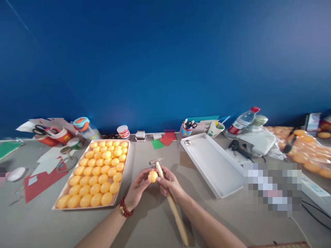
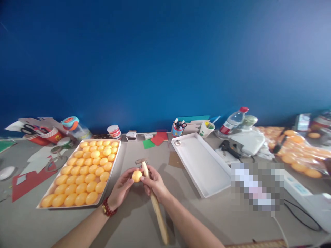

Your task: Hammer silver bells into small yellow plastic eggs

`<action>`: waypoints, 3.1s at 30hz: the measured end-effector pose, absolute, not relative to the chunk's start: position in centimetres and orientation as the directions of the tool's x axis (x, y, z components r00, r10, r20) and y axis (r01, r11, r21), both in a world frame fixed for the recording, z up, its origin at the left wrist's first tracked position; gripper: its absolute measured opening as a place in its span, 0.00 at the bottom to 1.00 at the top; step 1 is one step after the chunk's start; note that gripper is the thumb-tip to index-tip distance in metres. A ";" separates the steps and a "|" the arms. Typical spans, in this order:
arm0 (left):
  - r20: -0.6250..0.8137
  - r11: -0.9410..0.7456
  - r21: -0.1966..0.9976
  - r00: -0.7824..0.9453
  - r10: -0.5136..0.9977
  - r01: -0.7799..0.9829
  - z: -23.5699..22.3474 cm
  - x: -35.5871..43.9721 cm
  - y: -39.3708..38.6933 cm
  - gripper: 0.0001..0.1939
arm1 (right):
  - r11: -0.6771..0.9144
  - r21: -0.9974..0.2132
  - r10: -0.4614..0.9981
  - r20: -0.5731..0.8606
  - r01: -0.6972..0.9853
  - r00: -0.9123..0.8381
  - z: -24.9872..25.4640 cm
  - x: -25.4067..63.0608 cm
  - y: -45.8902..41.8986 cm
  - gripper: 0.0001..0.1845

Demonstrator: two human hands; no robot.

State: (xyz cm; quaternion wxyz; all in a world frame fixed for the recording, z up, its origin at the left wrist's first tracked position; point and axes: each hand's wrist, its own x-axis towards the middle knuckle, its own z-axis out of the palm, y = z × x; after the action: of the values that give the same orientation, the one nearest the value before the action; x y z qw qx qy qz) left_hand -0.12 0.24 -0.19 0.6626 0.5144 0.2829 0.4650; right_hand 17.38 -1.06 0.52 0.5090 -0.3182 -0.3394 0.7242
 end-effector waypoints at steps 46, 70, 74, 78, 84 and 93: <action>0.318 -0.354 0.935 0.381 0.868 0.027 1.0 0.1 -0.4 0.14 | -0.295 -0.860 0.925 -0.148 -0.417 -0.350 1.2 17.4 -1.2 0.26; 0.302 -0.331 0.931 0.184 0.935 0.155 0.7 -0.3 0.2 0.15 | -0.051 -0.989 0.995 -0.039 -0.138 -0.091 1.9 18.0 -1.2 0.19; 0.314 -0.337 0.925 0.148 0.938 0.176 0.3 -0.8 0.9 0.14 | 0.049 -0.999 0.985 0.048 -0.002 -0.165 3.2 18.9 -1.7 0.18; 0.335 -0.364 0.906 0.157 0.929 0.216 0.0 -0.9 1.1 0.13 | 0.214 -0.926 0.970 0.164 0.311 -0.178 4.1 19.6 -2.4 0.18; 0.353 -0.382 0.832 0.145 0.924 0.402 0.4 -1.0 1.1 0.11 | 0.450 -0.615 0.893 0.332 0.647 -0.305 4.8 19.8 -2.8 0.22; 0.363 -0.403 0.778 0.179 0.915 0.482 1.1 -0.9 1.3 0.12 | 0.471 -0.528 0.882 0.300 0.707 -0.364 5.2 19.3 -2.9 0.23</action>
State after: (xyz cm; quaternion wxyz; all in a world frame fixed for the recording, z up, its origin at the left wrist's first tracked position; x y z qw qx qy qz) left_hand -0.87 1.31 1.13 0.2566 0.7237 0.4823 0.4216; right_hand 19.35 -2.92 5.25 0.2794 -0.4898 -0.8109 0.1565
